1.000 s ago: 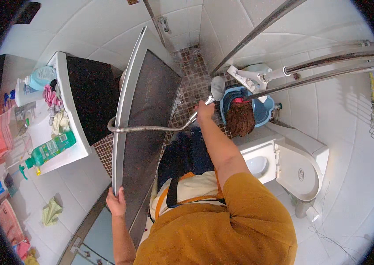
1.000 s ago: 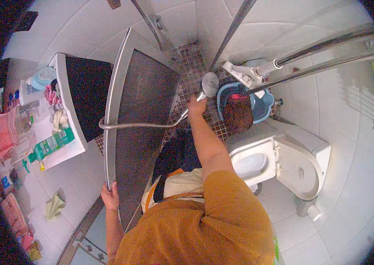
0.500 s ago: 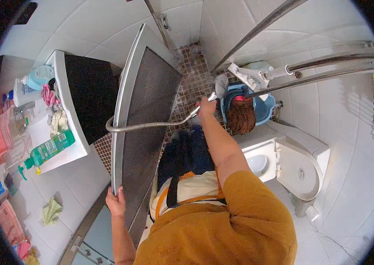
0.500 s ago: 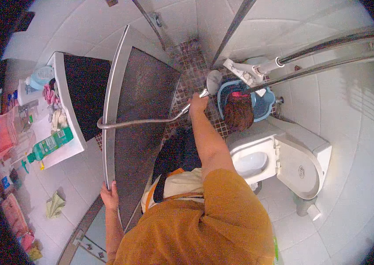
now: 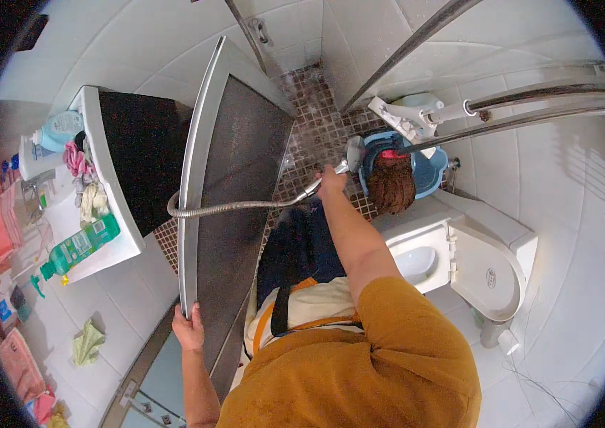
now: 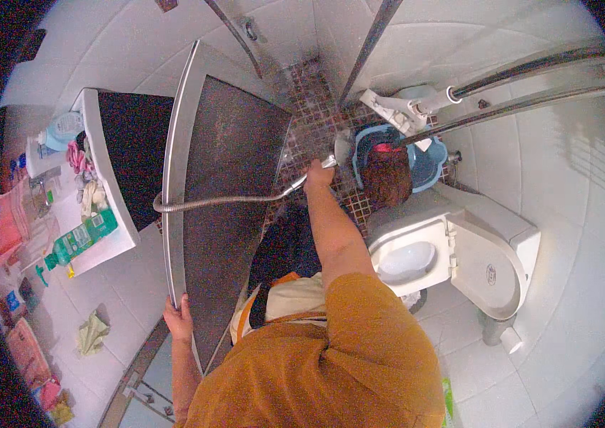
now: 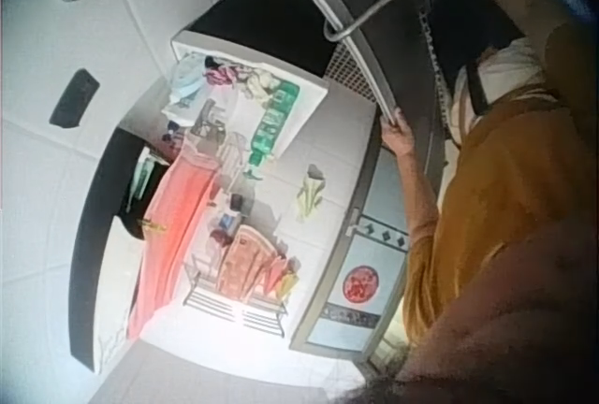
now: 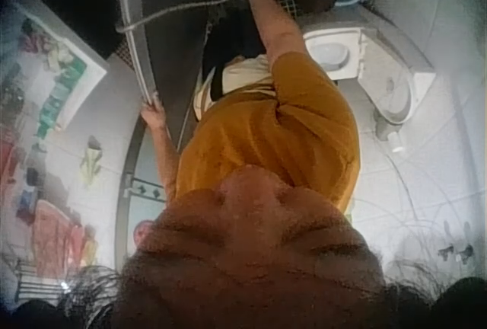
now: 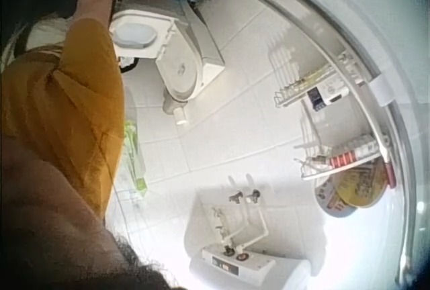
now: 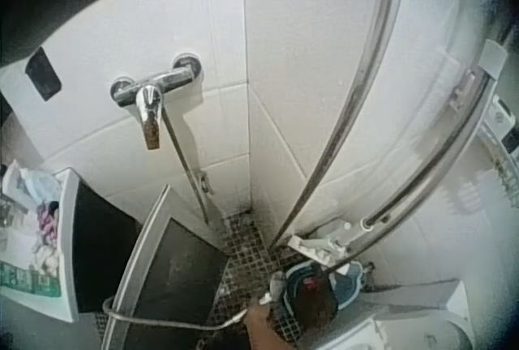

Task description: Cleaning a glass shower door using a shower head to rinse it.

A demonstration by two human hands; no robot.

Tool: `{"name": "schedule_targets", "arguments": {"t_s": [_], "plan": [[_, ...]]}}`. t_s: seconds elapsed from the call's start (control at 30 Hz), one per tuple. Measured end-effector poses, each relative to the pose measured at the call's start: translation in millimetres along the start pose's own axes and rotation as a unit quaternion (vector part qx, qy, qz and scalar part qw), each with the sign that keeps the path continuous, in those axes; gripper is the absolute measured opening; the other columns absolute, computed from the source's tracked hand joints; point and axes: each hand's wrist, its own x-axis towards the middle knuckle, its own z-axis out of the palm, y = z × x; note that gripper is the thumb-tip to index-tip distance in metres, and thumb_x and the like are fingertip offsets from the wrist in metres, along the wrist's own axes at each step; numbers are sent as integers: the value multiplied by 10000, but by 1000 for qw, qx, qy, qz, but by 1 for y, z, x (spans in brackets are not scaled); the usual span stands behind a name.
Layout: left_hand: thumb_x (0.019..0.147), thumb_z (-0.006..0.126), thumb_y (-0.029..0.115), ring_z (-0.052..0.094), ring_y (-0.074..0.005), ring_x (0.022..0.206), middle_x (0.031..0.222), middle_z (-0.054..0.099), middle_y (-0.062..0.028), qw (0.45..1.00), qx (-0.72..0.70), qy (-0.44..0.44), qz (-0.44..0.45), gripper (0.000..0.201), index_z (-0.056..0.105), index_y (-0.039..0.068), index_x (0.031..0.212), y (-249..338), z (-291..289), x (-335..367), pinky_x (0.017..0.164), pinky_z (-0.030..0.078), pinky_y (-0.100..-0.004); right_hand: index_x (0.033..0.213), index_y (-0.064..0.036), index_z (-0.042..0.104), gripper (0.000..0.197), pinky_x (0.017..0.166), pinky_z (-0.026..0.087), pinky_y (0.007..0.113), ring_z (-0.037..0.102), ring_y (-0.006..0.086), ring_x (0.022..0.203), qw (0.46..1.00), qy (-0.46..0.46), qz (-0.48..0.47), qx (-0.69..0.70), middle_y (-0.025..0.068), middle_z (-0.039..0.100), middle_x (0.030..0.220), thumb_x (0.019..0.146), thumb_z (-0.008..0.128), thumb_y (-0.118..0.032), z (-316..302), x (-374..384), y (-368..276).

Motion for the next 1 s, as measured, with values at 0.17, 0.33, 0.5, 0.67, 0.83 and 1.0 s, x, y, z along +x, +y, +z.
{"name": "schedule_targets", "arguments": {"t_s": [0.17,0.33,0.5,0.67,0.83,1.0], "plan": [[867,611,212,536,-244,535,605,552,-136,1000,21,-1,-2,255,522,-17,798,1,1,1,541,440,-343,1063,5,319,313,451,461,387,510,230,520,1000,-1,-21,-11,174,472,816,840,538,-22,1,11,4],[869,609,214,535,-255,539,613,555,-147,1000,-4,-3,-13,257,535,-28,820,-17,4,-1,543,439,-344,1039,1,378,298,447,487,360,543,238,578,999,3,-42,8,145,515,896,805,562,-11,19,22,-13],[867,612,207,538,-258,547,625,562,-159,1000,-17,-8,-25,260,536,-37,821,-18,5,-2,550,441,-347,998,-10,357,279,429,470,374,532,231,529,999,13,-34,16,152,507,857,805,560,-20,29,14,-26],[868,610,205,539,-255,548,622,559,-163,999,-16,-8,-35,264,533,-42,813,-17,3,-1,547,440,-345,1007,-31,351,282,398,453,356,518,218,472,995,-90,9,-42,123,502,748,803,544,-12,15,-11,-16],[869,609,209,539,-263,544,618,554,-163,1000,-5,-14,-24,266,530,-36,806,-14,1,1,541,438,-350,953,-48,332,231,386,432,358,493,195,481,975,-201,20,-92,96,441,695,819,519,-20,18,-54,-10],[866,612,222,532,-292,532,609,539,-168,1000,7,7,9,270,524,-23,794,-6,0,1,532,432,-360,963,-56,325,240,380,427,348,492,191,479,989,-128,-5,-72,100,439,692,818,512,-21,25,-56,-17]]}}
